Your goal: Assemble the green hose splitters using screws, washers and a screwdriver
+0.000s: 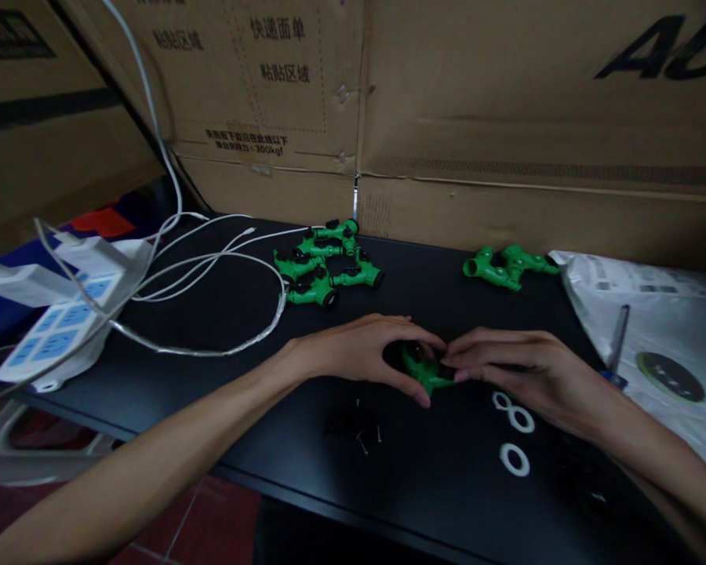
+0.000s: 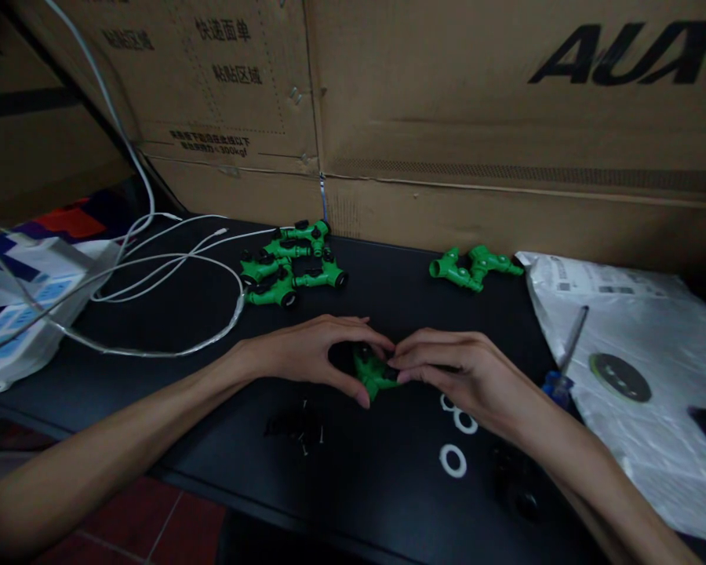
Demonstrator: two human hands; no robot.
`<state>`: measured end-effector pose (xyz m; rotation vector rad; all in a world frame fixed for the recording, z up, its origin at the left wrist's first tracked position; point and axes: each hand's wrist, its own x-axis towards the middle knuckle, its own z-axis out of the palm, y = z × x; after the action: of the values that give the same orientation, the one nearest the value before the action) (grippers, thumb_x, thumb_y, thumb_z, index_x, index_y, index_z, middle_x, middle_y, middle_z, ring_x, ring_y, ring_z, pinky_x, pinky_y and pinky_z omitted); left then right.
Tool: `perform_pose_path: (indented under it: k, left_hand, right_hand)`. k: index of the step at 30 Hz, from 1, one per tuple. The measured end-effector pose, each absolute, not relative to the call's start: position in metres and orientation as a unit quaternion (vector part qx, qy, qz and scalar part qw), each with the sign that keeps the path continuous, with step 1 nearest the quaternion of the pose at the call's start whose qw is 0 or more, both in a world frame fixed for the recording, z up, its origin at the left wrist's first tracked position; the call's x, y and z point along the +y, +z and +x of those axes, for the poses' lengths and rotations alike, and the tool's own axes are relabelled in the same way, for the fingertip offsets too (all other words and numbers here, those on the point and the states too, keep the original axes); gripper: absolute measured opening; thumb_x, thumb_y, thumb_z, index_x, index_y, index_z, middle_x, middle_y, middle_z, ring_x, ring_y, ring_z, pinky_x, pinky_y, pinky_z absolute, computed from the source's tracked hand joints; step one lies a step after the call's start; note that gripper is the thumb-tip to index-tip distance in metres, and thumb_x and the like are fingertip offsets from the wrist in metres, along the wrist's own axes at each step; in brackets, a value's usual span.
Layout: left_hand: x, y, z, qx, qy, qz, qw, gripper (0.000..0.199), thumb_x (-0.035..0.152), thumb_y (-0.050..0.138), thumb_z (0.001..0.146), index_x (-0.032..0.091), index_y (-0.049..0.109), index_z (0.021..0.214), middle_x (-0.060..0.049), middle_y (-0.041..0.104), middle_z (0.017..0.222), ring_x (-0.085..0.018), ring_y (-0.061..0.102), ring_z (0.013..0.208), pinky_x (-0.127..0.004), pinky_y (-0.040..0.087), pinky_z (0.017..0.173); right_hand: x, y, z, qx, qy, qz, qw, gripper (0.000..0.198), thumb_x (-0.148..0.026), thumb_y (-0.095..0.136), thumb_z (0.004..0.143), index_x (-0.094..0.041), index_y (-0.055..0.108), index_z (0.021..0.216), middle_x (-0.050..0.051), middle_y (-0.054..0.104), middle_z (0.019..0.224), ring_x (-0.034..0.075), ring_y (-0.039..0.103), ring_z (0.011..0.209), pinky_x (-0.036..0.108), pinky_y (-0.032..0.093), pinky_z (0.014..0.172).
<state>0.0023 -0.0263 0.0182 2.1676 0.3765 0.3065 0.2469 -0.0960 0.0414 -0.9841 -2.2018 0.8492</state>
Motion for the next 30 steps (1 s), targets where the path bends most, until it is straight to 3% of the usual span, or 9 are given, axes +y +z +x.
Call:
perform_pose_path:
  k: [4, 8, 13, 17, 19, 21, 25, 30]
  left_hand:
    - [-0.024, 0.015, 0.001, 0.158, 0.133, 0.869, 0.45, 0.068, 0.045, 0.085, 0.076, 0.029, 0.061, 0.137, -0.003, 0.069, 0.135, -0.025, 0.059, 0.132, -0.044, 0.032, 0.122]
    - [-0.02, 0.016, -0.001, 0.14, 0.125, 0.863, 0.468, 0.042, 0.036, 0.074, 0.09, 0.029, 0.066, 0.13, -0.001, 0.072, 0.129, -0.02, 0.063, 0.127, -0.042, 0.029, 0.124]
    - [-0.017, 0.019, -0.004, 0.153, 0.146, 0.876, 0.433, 0.034, 0.038, 0.068, 0.094, 0.023, 0.069, 0.125, -0.003, 0.075, 0.119, -0.019, 0.069, 0.114, -0.036, 0.043, 0.112]
    - [-0.017, 0.02, -0.005, 0.181, 0.181, 0.878, 0.404, 0.031, 0.036, 0.069, 0.094, 0.021, 0.071, 0.122, -0.005, 0.074, 0.122, -0.018, 0.067, 0.117, -0.032, 0.045, 0.107]
    - [-0.017, 0.019, -0.005, 0.193, 0.194, 0.876, 0.397, 0.03, 0.035, 0.069, 0.094, 0.021, 0.071, 0.121, -0.005, 0.073, 0.124, -0.018, 0.067, 0.117, -0.03, 0.047, 0.104]
    - [-0.017, 0.019, -0.004, 0.191, 0.204, 0.875, 0.394, 0.029, 0.035, 0.068, 0.095, 0.02, 0.071, 0.12, -0.005, 0.074, 0.122, -0.017, 0.068, 0.115, -0.029, 0.048, 0.102]
    - [-0.018, 0.017, -0.004, 0.181, 0.213, 0.88, 0.384, 0.031, 0.036, 0.067, 0.095, 0.017, 0.071, 0.119, -0.007, 0.074, 0.121, -0.017, 0.068, 0.116, -0.028, 0.047, 0.103]
    - [-0.017, 0.017, -0.004, 0.187, 0.213, 0.883, 0.375, 0.03, 0.035, 0.068, 0.095, 0.017, 0.072, 0.119, -0.007, 0.074, 0.12, -0.017, 0.068, 0.115, -0.028, 0.047, 0.102]
  right_hand:
    - [-0.093, 0.044, 0.245, -0.852, 0.281, -0.362, 0.252, 0.017, -0.022, 0.062, 0.098, -0.019, 0.078, 0.095, 0.005, 0.079, 0.097, 0.015, 0.075, 0.092, 0.02, 0.06, 0.077]
    - [-0.096, 0.05, 0.25, -0.882, 0.205, -0.368, 0.21, 0.019, -0.023, 0.06, 0.099, -0.02, 0.076, 0.109, 0.004, 0.079, 0.103, 0.017, 0.075, 0.094, 0.026, 0.061, 0.08]
    - [-0.125, 0.074, 0.238, -0.864, 0.091, -0.407, 0.282, 0.024, -0.034, 0.058, 0.1, -0.026, 0.07, 0.12, 0.004, 0.076, 0.112, 0.018, 0.073, 0.1, 0.028, 0.061, 0.085]
    - [-0.152, 0.066, 0.2, -0.894, 0.107, -0.377, 0.216, 0.027, -0.016, 0.046, 0.103, -0.024, 0.073, 0.103, 0.003, 0.075, 0.098, 0.017, 0.073, 0.087, 0.029, 0.062, 0.076]
    - [-0.162, 0.049, 0.182, -0.894, 0.114, -0.392, 0.184, 0.024, -0.012, 0.052, 0.099, -0.021, 0.073, 0.095, 0.003, 0.073, 0.088, 0.018, 0.071, 0.08, 0.031, 0.062, 0.071]
    - [-0.171, 0.03, 0.17, -0.881, 0.127, -0.42, 0.174, 0.017, -0.013, 0.057, 0.096, -0.02, 0.073, 0.098, 0.003, 0.07, 0.089, 0.019, 0.071, 0.079, 0.031, 0.062, 0.067]
    - [-0.184, 0.007, 0.162, -0.852, 0.163, -0.47, 0.165, 0.024, -0.018, 0.053, 0.1, -0.022, 0.067, 0.119, 0.007, 0.067, 0.11, 0.018, 0.071, 0.091, 0.033, 0.064, 0.074]
    - [-0.187, 0.002, 0.159, -0.839, 0.183, -0.48, 0.179, 0.027, -0.017, 0.046, 0.103, -0.021, 0.068, 0.118, 0.008, 0.065, 0.11, 0.017, 0.069, 0.092, 0.034, 0.064, 0.081]
